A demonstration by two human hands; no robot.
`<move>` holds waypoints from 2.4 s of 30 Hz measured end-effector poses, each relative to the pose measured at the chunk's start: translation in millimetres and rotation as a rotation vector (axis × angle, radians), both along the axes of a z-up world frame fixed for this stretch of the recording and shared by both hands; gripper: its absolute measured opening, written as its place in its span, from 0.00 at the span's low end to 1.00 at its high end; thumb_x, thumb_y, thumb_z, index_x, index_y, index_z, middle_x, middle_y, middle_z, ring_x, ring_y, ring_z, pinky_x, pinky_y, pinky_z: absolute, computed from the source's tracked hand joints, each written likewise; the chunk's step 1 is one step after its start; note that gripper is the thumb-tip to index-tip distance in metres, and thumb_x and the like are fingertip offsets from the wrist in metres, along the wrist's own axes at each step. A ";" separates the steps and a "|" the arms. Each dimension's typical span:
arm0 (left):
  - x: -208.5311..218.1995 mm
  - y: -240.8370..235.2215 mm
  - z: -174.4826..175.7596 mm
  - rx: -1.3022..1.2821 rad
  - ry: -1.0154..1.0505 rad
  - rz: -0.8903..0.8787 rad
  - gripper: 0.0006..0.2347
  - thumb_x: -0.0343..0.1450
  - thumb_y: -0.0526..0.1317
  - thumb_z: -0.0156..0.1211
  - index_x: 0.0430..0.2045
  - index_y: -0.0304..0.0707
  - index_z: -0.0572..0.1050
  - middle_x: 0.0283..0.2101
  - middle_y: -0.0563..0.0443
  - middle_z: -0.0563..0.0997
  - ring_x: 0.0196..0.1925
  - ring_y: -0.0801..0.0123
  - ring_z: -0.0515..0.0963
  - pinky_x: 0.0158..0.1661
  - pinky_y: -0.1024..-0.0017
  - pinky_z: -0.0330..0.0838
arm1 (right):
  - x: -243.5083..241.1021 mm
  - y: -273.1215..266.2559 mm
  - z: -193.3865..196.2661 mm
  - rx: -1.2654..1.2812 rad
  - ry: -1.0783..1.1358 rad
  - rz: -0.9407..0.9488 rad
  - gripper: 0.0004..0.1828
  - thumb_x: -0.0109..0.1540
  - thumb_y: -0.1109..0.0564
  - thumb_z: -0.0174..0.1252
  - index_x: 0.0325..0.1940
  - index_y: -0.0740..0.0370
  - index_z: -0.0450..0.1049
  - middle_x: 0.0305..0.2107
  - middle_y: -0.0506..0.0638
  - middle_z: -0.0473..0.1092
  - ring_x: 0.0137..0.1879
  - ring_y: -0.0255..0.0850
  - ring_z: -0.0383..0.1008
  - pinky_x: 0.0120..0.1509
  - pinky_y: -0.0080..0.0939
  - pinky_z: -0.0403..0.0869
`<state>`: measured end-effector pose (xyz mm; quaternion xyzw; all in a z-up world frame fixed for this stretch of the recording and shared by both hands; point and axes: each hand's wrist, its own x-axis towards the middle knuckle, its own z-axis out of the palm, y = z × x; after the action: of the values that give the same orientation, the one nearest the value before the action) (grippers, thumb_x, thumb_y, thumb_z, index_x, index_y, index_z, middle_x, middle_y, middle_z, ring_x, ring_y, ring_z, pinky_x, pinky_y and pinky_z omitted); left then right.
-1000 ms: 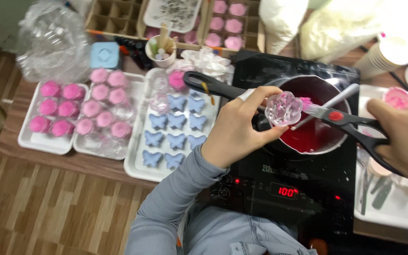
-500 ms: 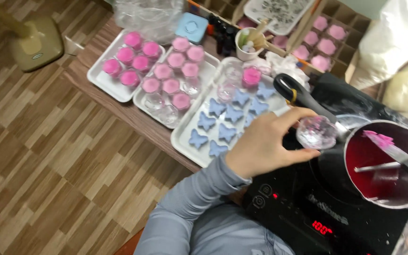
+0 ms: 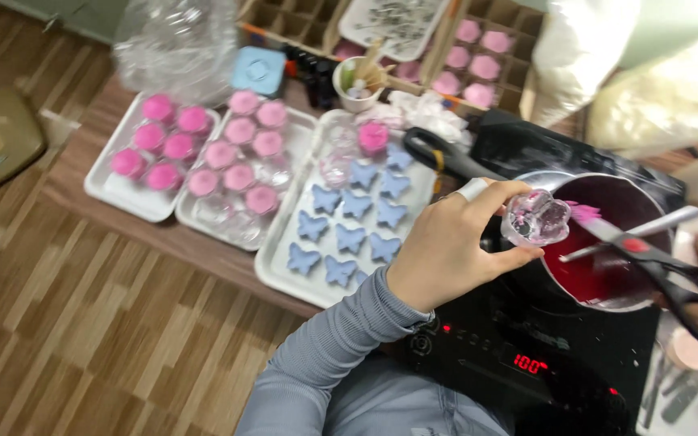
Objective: The person trims excess wax from the tops of flower-shaped candles with scissors, letting the trimmed pieces fall into a pot of melted red wax on an induction cooker. They occasionally stir the pot with a spoon and arrange the trimmed candles on trays.
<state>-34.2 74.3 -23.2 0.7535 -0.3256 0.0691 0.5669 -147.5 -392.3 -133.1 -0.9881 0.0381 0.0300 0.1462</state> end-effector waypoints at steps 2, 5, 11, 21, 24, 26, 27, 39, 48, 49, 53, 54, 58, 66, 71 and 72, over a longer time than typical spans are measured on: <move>-0.9 -10.5 1.5 0.014 0.006 -0.035 0.24 0.68 0.48 0.71 0.56 0.42 0.72 0.46 0.47 0.82 0.47 0.57 0.84 0.49 0.66 0.78 | 11.2 55.8 45.0 -0.135 0.119 -0.091 0.29 0.45 0.50 0.80 0.37 0.61 0.68 0.20 0.51 0.69 0.23 0.40 0.72 0.29 0.42 0.72; -2.9 -23.2 5.6 0.048 0.022 -0.088 0.23 0.67 0.47 0.71 0.54 0.40 0.73 0.46 0.46 0.82 0.47 0.55 0.84 0.49 0.64 0.78 | 33.2 134.3 113.6 -0.339 0.263 -0.113 0.32 0.43 0.40 0.81 0.36 0.60 0.73 0.23 0.51 0.74 0.27 0.43 0.78 0.34 0.44 0.76; -1.5 -31.3 16.5 0.082 0.071 -0.130 0.23 0.66 0.47 0.71 0.53 0.41 0.74 0.44 0.46 0.83 0.45 0.58 0.85 0.45 0.65 0.79 | 47.9 172.5 163.6 -0.491 0.579 -0.104 0.33 0.47 0.30 0.74 0.41 0.57 0.77 0.28 0.48 0.81 0.33 0.42 0.84 0.39 0.42 0.79; -1.0 -32.0 10.7 0.093 0.046 -0.091 0.25 0.64 0.45 0.73 0.53 0.38 0.73 0.43 0.45 0.82 0.46 0.59 0.85 0.44 0.65 0.79 | 33.7 179.5 174.0 -0.420 0.674 0.018 0.19 0.57 0.41 0.67 0.43 0.54 0.78 0.25 0.44 0.82 0.35 0.36 0.81 0.42 0.36 0.80; -2.0 -32.4 9.6 0.091 0.046 -0.092 0.25 0.64 0.46 0.73 0.54 0.38 0.73 0.43 0.45 0.82 0.46 0.59 0.85 0.44 0.65 0.79 | 27.8 178.6 171.9 -0.357 0.577 -0.019 0.21 0.55 0.41 0.68 0.45 0.53 0.78 0.26 0.44 0.82 0.33 0.37 0.85 0.42 0.38 0.81; -2.4 -33.2 9.8 0.094 0.045 -0.092 0.25 0.64 0.46 0.74 0.53 0.38 0.73 0.42 0.45 0.82 0.45 0.59 0.85 0.44 0.65 0.79 | 28.7 183.6 176.2 -0.360 0.589 -0.045 0.19 0.57 0.41 0.67 0.45 0.53 0.78 0.26 0.43 0.80 0.33 0.36 0.83 0.41 0.37 0.81; -2.4 -33.4 10.0 0.096 0.043 -0.090 0.25 0.64 0.46 0.74 0.53 0.38 0.73 0.42 0.45 0.82 0.45 0.59 0.85 0.44 0.65 0.79 | 29.5 186.2 178.5 -0.364 0.601 -0.070 0.19 0.58 0.40 0.65 0.45 0.53 0.78 0.27 0.42 0.79 0.33 0.35 0.81 0.40 0.36 0.81; -4.7 -38.0 6.3 0.077 0.046 -0.114 0.22 0.66 0.45 0.71 0.53 0.40 0.74 0.41 0.47 0.82 0.44 0.61 0.85 0.44 0.67 0.79 | 36.3 217.4 201.9 -0.482 0.663 -0.105 0.19 0.63 0.35 0.59 0.46 0.49 0.77 0.26 0.39 0.81 0.32 0.31 0.83 0.38 0.32 0.80; -5.9 -22.4 6.9 0.031 -0.001 -0.028 0.27 0.66 0.41 0.72 0.59 0.40 0.68 0.46 0.49 0.83 0.49 0.61 0.85 0.48 0.66 0.79 | 43.7 237.7 202.2 -0.034 -0.047 0.224 0.45 0.52 0.39 0.68 0.68 0.59 0.66 0.41 0.52 0.78 0.42 0.42 0.82 0.46 0.43 0.78; -6.9 -15.8 8.0 0.030 -0.001 -0.013 0.27 0.66 0.41 0.72 0.59 0.40 0.68 0.46 0.49 0.83 0.49 0.61 0.85 0.48 0.66 0.79 | 48.2 245.9 203.5 -0.035 -0.047 0.240 0.45 0.52 0.39 0.68 0.68 0.59 0.66 0.41 0.52 0.78 0.42 0.42 0.82 0.46 0.43 0.78; -13.5 21.7 12.6 0.014 0.034 0.091 0.31 0.64 0.39 0.74 0.62 0.40 0.64 0.47 0.49 0.83 0.50 0.61 0.85 0.48 0.66 0.79 | 74.5 283.4 208.0 0.081 -0.116 0.465 0.44 0.52 0.42 0.68 0.68 0.62 0.65 0.53 0.58 0.74 0.47 0.50 0.80 0.48 0.46 0.77; -14.3 32.7 14.3 0.000 0.031 0.121 0.30 0.66 0.38 0.74 0.62 0.41 0.65 0.48 0.50 0.83 0.51 0.62 0.85 0.48 0.67 0.79 | 81.9 293.3 208.9 0.098 -0.191 0.569 0.42 0.54 0.42 0.67 0.67 0.64 0.65 0.53 0.60 0.74 0.51 0.54 0.78 0.50 0.49 0.76; -19.5 75.4 10.4 -0.009 0.063 0.236 0.31 0.63 0.37 0.75 0.61 0.41 0.65 0.48 0.48 0.82 0.50 0.61 0.85 0.44 0.69 0.78 | 109.5 344.4 213.2 0.028 -0.087 0.621 0.39 0.53 0.42 0.67 0.64 0.59 0.68 0.48 0.57 0.74 0.48 0.53 0.78 0.49 0.51 0.75; 1.2 141.4 -23.3 -0.016 0.083 0.444 0.29 0.65 0.36 0.73 0.61 0.40 0.67 0.52 0.44 0.83 0.54 0.59 0.85 0.48 0.68 0.80 | 180.3 429.8 196.3 0.044 -0.037 0.807 0.31 0.51 0.43 0.69 0.52 0.59 0.72 0.39 0.56 0.76 0.44 0.57 0.77 0.42 0.55 0.75; 22.3 168.1 -45.1 0.074 0.035 0.644 0.28 0.64 0.38 0.75 0.58 0.38 0.68 0.53 0.40 0.82 0.54 0.49 0.81 0.51 0.58 0.75 | 223.4 471.7 170.7 -0.078 -0.026 0.813 0.30 0.50 0.42 0.72 0.47 0.62 0.71 0.36 0.57 0.75 0.42 0.58 0.77 0.42 0.56 0.74; 24.6 173.1 -48.0 0.160 0.072 0.738 0.29 0.62 0.39 0.75 0.57 0.38 0.69 0.51 0.39 0.82 0.51 0.44 0.80 0.50 0.55 0.73 | 229.7 479.3 165.0 -0.117 -0.058 0.779 0.30 0.51 0.43 0.72 0.47 0.62 0.71 0.36 0.58 0.75 0.42 0.58 0.77 0.42 0.57 0.74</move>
<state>-9.5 247.4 -71.2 0.8639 -0.0165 0.2163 0.4545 82.2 87.0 31.8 -0.9356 -0.3423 0.0532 0.0684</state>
